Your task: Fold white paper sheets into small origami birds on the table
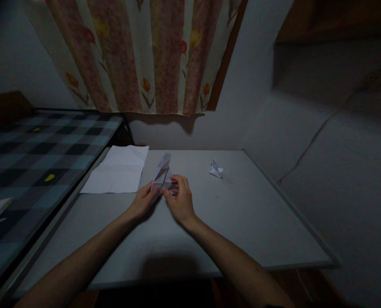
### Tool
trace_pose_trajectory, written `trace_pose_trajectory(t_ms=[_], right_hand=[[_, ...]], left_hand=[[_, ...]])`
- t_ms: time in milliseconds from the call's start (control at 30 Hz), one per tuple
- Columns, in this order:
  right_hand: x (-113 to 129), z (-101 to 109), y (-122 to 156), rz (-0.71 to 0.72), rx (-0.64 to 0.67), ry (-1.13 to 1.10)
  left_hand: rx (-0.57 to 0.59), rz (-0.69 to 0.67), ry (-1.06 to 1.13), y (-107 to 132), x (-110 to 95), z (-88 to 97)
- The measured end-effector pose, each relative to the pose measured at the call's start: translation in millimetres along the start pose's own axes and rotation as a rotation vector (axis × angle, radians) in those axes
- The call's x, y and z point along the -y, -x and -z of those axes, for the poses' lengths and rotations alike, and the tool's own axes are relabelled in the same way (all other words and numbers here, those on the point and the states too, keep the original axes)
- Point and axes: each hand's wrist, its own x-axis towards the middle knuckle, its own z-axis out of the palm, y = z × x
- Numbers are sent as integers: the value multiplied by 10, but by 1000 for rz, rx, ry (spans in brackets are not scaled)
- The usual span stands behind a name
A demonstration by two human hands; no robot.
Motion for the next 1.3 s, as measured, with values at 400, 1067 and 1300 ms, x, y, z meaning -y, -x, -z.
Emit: trace_pose_trajectory(t_ms=[400,1067,1300], right_hand=[[2,-82,-27,-182,40,-312],[-222,80,-124,-15,-60,194],[-569,334,-235,87,277,125]], left_hand=[[63,70,191,40,-15,-67],[-273,55,-453,64,47,69],[-60,-142,-718,35,266,327]])
